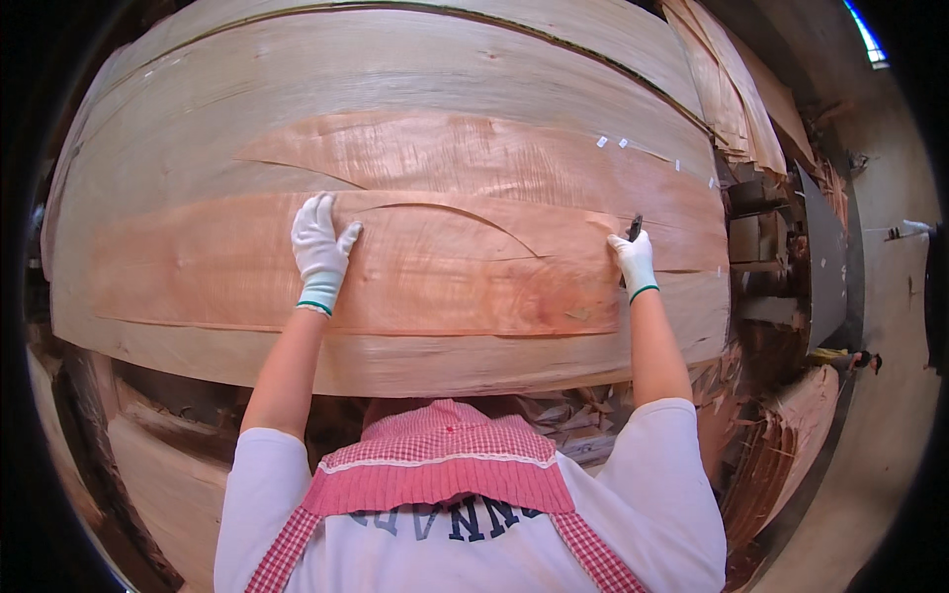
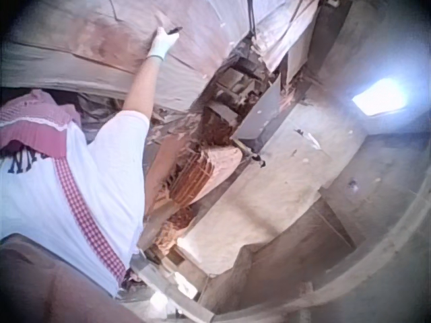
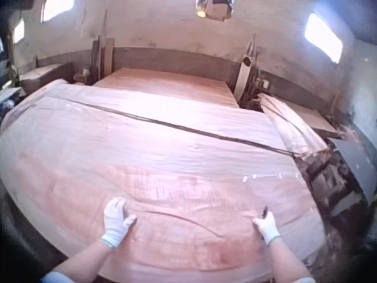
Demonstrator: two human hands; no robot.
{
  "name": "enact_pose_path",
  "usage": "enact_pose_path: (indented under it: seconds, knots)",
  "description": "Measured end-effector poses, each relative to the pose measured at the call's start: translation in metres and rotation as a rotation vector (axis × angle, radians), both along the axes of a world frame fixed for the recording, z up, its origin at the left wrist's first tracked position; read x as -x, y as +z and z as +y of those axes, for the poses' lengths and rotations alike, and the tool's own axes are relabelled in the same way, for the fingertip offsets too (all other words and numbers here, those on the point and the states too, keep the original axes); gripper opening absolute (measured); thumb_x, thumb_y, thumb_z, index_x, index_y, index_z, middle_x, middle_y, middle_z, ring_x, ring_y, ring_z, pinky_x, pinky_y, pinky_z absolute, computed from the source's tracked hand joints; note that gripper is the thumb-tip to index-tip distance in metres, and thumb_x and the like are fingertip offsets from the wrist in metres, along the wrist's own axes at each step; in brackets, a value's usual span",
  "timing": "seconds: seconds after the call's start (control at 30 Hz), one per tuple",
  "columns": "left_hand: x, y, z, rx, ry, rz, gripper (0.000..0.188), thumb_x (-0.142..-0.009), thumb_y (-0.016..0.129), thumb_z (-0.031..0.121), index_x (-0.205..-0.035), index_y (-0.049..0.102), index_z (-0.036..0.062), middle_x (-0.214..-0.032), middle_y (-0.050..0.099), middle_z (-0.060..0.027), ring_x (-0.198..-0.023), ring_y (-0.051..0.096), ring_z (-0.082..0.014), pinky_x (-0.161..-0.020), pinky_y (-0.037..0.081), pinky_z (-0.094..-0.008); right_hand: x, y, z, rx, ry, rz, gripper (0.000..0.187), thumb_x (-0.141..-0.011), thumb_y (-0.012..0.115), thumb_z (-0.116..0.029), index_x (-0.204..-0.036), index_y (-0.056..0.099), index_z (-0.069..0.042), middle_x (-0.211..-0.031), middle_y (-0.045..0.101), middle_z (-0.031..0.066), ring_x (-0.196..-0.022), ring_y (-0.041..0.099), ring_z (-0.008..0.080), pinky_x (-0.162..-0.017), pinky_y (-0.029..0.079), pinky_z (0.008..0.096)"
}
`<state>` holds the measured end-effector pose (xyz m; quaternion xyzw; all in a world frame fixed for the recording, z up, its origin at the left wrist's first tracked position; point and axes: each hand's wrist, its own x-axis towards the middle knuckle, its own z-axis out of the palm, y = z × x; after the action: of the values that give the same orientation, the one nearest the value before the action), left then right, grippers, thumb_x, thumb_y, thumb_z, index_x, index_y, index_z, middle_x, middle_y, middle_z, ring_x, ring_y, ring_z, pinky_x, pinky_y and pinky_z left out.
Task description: The person uses a small hand knife to cut and trim sheets of wood veneer, removing damaged sections and striping pieces to size while wearing white gloves and a red apron.
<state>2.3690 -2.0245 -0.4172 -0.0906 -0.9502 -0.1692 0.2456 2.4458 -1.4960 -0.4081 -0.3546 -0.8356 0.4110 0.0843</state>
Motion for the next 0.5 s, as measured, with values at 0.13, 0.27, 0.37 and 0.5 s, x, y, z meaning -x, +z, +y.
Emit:
enact_pose_path:
  seconds: [0.13, 0.27, 0.37, 0.5]
  knots:
    - [-0.005, -0.012, 0.012, 0.312, -0.119, -0.030, 0.019, -0.083, 0.061, 0.018, -0.102, 0.058, 0.0150, -0.103, 0.060, -0.0012, -0.081, 0.058, -0.0219, -0.065, 0.046, -0.0376, -0.029, 0.014, 0.006, -0.156, 0.181, 0.111, 0.028, -0.083, 0.072, -0.012, -0.104, 0.060, 0.001, -0.089, 0.062, 0.0068, -0.076, 0.058, 0.0189, -0.072, 0.048, 0.0328]
    - [-0.024, -0.015, 0.022, 0.276, -0.070, -0.043, 0.022, -0.087, 0.053, 0.010, -0.108, 0.058, 0.0140, -0.108, 0.062, -0.0046, -0.089, 0.060, -0.0233, -0.070, 0.048, -0.0385, -0.098, 0.070, -0.029, -0.095, 0.161, 0.314, 0.016, -0.088, 0.068, -0.014, -0.100, 0.063, -0.004, -0.075, 0.054, -0.0033, -0.067, 0.050, 0.0106, -0.061, 0.042, 0.0268]
    - [-0.036, -0.015, 0.014, 0.264, -0.046, -0.066, 0.026, -0.087, 0.054, 0.011, -0.113, 0.057, 0.0135, -0.110, 0.062, -0.0058, -0.092, 0.061, -0.0247, -0.073, 0.048, -0.0377, -0.155, 0.122, -0.076, 0.314, 0.021, 0.181, 0.007, -0.090, 0.064, -0.011, -0.097, 0.063, -0.011, -0.064, 0.046, -0.0080, -0.049, 0.035, 0.0010, -0.045, 0.025, 0.0186]
    - [-0.079, -0.007, 0.008, 0.346, -0.169, -0.024, 0.031, -0.083, 0.053, 0.009, -0.114, 0.057, 0.0110, -0.104, 0.062, -0.0080, -0.091, 0.061, -0.0246, -0.074, 0.049, -0.0383, -0.225, 0.124, -0.093, 0.426, 0.027, 0.042, 0.008, -0.091, 0.061, -0.011, -0.098, 0.062, -0.009, -0.062, 0.046, -0.0073, -0.047, 0.039, 0.0031, -0.043, 0.027, 0.0201]
